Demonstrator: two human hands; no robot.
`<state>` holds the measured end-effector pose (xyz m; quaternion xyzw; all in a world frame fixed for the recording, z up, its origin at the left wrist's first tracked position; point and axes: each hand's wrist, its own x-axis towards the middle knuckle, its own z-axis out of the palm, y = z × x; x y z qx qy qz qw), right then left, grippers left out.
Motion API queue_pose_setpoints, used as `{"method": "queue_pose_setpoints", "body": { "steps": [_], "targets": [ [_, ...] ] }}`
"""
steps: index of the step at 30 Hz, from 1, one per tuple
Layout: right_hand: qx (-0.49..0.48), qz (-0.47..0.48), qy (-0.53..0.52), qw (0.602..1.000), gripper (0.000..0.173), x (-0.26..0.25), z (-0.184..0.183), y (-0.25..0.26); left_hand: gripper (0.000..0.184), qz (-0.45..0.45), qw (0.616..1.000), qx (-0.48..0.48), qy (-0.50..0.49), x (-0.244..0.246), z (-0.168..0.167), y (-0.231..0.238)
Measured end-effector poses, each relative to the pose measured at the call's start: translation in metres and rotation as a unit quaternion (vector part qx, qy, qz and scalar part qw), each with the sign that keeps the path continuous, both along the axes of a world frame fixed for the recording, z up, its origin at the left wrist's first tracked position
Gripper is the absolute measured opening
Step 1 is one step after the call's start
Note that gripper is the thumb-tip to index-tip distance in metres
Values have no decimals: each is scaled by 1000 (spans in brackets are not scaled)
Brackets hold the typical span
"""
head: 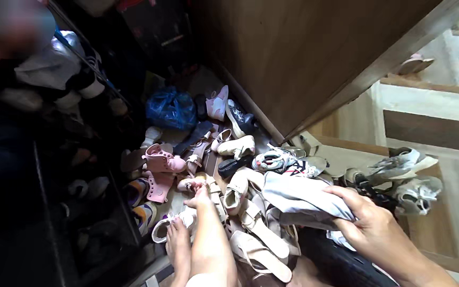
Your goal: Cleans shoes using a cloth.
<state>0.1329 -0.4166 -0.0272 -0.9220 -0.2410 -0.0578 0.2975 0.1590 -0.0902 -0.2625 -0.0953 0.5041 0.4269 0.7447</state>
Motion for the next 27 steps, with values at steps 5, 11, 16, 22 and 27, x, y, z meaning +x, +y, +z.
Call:
{"method": "queue_pose_setpoints", "body": {
  "steps": [5, 11, 16, 22, 27],
  "targets": [
    [1, -5, 5, 1000, 42, -3, 0, -4, 66, -188, 982, 27, 19, -31, -13, 19],
    [-9, 14, 6, 1000, 42, -2, -2, 4, 46, -204, 978, -28, 18, -28, -6, 22],
    [1, 25, -7, 1000, 36, 3, 3, 13, 53, -286, 956, 11, -61, -18, 35, 21],
    [119, -1, 22, 993, 35, 6, 10, 29, 44, -510, 846, 119, -104, -22, 133, 1],
    [338, -19, 102, 935, 33, 5, 24, 50, 28, -574, 769, 231, -160, -35, 219, -25]
  ]
}}
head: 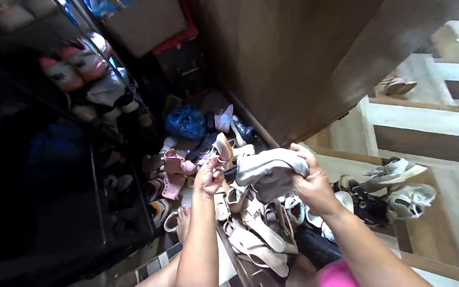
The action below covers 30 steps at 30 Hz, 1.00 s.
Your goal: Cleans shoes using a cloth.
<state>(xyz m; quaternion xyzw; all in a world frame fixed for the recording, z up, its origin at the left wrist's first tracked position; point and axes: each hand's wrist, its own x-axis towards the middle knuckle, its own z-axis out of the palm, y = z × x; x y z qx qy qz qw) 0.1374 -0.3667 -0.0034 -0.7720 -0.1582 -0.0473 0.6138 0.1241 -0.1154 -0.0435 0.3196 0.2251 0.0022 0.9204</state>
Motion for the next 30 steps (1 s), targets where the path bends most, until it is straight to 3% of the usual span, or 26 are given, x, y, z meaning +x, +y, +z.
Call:
{"method": "queue_pose_setpoints", "body": {
  "steps": [4, 8, 11, 14, 18, 21, 23, 27, 30],
  "targets": [
    [145, 25, 59, 987, 39, -8, 19, 22, 19, 54, 994, 42, -83, -19, 51, -31],
    [222, 91, 19, 971, 35, -24, 29, 46, 18, 89, 965, 217, -118, -43, 91, -71],
    [296, 103, 49, 948, 32, -34, 44, 54, 19, 93, 951, 255, -148, -59, 109, -90],
    [341, 112, 54, 932, 27, -35, 54, 49, 15, 18, 972, 146, -184, -75, 122, -85],
    [357, 141, 28, 923, 22, -41, 65, 46, 51, -110, 948, -93, -285, -83, 120, -70],
    [344, 128, 45, 929, 22, -45, 67, 45, 70, -136, 921, -162, -327, -86, 125, -73],
    [307, 89, 36, 947, 22, -43, 69, 43, 80, -139, 925, -129, -328, -90, 128, -75],
    [291, -24, -23, 956, 23, -42, 80, 36, 85, -151, 923, 47, -350, -98, 125, -75],
    [260, -6, -89, 961, 31, -48, 80, 33, 98, -170, 922, 151, -314, -105, 120, -80]
  ]
}}
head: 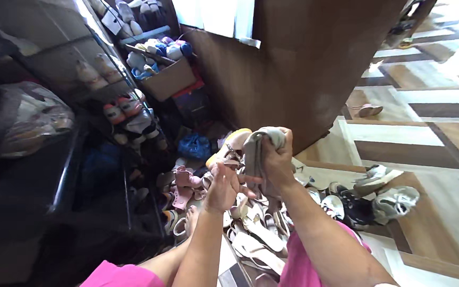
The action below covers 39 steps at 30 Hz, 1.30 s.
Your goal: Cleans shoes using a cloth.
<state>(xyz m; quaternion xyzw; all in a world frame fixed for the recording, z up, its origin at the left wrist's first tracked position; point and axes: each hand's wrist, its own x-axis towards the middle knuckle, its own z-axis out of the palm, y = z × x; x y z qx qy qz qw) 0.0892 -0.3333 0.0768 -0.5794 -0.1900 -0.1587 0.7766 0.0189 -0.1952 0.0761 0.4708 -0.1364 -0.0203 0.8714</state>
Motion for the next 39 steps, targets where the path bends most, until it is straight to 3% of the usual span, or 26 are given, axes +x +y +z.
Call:
{"method": "queue_pose_setpoints", "body": {
  "steps": [4, 8, 12, 17, 22, 24, 28, 32, 36, 39],
  "targets": [
    [-130, -102, -170, 972, 36, 10, -10, 9, 111, 29, 992, 123, 27, -8, -1, -13],
    [-117, -100, -130, 980, 37, 25, -17, 5, 121, 53, 974, 212, 66, -11, -4, -10],
    [-182, -97, -219, 954, 34, 19, -10, 17, 78, 83, 944, 309, 85, -15, -4, -3],
    [-221, -42, -157, 962, 34, 29, -14, 7, 69, 92, 891, 440, 69, -25, -15, 15],
    [-294, -10, -316, 902, 25, 8, -9, 22, 55, 56, 809, 569, 140, -17, -7, 25],
    [-316, -7, -349, 882, 19, 9, -13, 23, 51, 54, 774, 623, 99, -15, -11, 27],
    [-331, -10, -280, 901, 33, 20, -24, 16, 38, 53, 753, 655, 22, -12, -12, 24],
    [-321, 11, -310, 895, 28, 7, -18, 27, 26, 60, 732, 678, -10, -5, -2, 28],
    [-314, 7, -252, 915, 34, 25, -25, 23, 38, -25, 687, 724, 51, 7, 9, 28],
    [-324, -7, -240, 915, 36, 22, -20, 26, 40, -53, 654, 753, 35, 13, 14, 22]
  ]
}}
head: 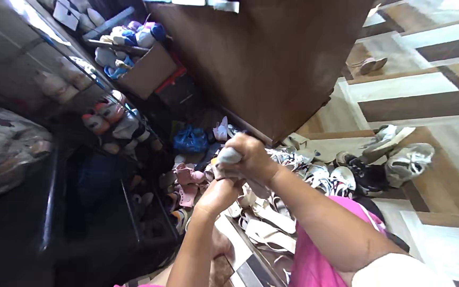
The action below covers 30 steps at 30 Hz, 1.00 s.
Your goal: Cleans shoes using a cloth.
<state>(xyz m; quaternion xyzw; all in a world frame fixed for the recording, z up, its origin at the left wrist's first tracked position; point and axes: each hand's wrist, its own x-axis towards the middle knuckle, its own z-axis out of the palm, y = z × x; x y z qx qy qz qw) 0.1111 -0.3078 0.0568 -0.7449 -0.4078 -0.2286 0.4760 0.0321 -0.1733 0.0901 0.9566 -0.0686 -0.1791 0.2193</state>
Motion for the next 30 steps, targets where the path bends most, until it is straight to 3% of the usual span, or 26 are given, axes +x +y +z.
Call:
{"method": "queue_pose_setpoints", "body": {
  "steps": [3, 7, 12, 15, 17, 19, 21, 24, 27, 30],
  "targets": [
    [-6, 8, -44, 999, 33, -3, 2, 7, 37, -38, 997, 59, -14, 7, 6, -2],
    [53, -1, 54, 997, 40, 11, -6, -1, 45, -48, 989, 117, 80, 21, 18, -8],
    [26, 19, 0, 999, 33, -8, 3, 16, 34, -110, 988, 89, -56, 9, 13, 21],
    [85, 10, 47, 995, 37, 7, -5, 12, 40, -60, 995, 74, -41, -2, 29, 35],
    [122, -14, 59, 991, 40, 13, -6, 12, 43, -26, 993, 54, -101, -15, 34, 49],
    [142, 2, 43, 989, 40, 0, 5, 21, 40, -10, 989, 50, -139, -27, 39, 60],
    [154, 46, -12, 987, 37, -18, 13, 37, 34, -14, 991, 60, -118, -40, 45, 70],
    [126, 89, -66, 986, 31, -37, 16, 62, 28, -41, 989, 63, -126, -62, 40, 78],
    [87, 113, -51, 988, 33, -40, 11, 74, 29, -36, 986, 46, -156, -81, 25, 86],
    [80, 99, 12, 992, 37, -32, -1, 78, 39, -13, 996, 45, -78, -82, 17, 90]
  ]
}}
